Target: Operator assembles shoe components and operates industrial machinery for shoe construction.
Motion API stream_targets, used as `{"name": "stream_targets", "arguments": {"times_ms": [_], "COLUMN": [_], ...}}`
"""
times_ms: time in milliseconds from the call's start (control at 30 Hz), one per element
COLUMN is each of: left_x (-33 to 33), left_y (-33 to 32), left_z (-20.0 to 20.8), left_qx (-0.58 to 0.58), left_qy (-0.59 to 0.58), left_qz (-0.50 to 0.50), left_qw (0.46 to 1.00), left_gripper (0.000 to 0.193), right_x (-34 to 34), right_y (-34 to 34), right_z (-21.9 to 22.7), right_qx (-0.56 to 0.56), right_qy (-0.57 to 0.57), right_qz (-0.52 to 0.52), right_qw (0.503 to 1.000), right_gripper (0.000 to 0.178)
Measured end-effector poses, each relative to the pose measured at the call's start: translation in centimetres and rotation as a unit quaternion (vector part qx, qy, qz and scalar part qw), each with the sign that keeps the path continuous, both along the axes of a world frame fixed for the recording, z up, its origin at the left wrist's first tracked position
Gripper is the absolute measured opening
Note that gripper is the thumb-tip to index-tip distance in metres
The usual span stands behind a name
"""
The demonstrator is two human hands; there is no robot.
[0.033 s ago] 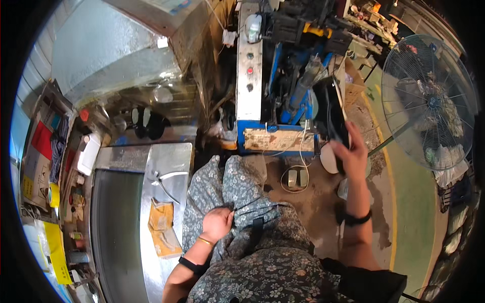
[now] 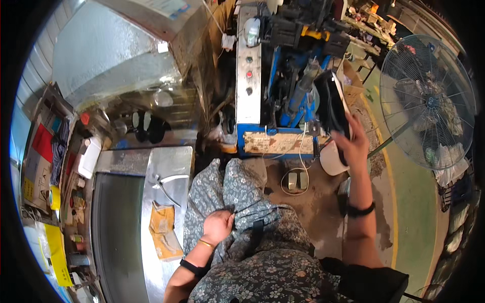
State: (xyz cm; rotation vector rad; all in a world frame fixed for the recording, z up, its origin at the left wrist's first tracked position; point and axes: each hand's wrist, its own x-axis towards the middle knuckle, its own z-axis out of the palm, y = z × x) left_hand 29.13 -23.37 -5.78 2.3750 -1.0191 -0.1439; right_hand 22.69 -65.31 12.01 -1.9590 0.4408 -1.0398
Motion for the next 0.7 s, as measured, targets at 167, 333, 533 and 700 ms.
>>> {"name": "stream_targets", "arguments": {"times_ms": [167,333,533,700], "left_x": [-0.1,0.1,0.0,-0.1], "left_y": [0.3,0.4,1.0,1.2], "left_z": [0.6,-0.1,-0.6,-0.8], "left_qx": [-0.021,-0.021,-0.013,-0.052], "left_qy": [0.016,0.031,0.037,0.028], "left_qz": [0.007,0.010,0.012,0.009], "left_qw": [1.000,0.999,0.999,0.998], "left_gripper": [0.025,0.021,0.016,0.017], "right_x": [9.0,15.5,18.6,18.1], "right_y": [-8.6,-10.5,-10.8,-9.1], "right_z": [5.5,8.0,8.7,5.9], "right_qx": [-0.169,-0.137,-0.211,-0.188], "right_qy": [0.113,0.179,0.414,0.402], "right_qz": [-0.103,-0.134,-0.163,-0.169], "right_qw": [0.974,0.965,0.870,0.880], "right_gripper": [0.066,0.071,0.075,0.074]}}
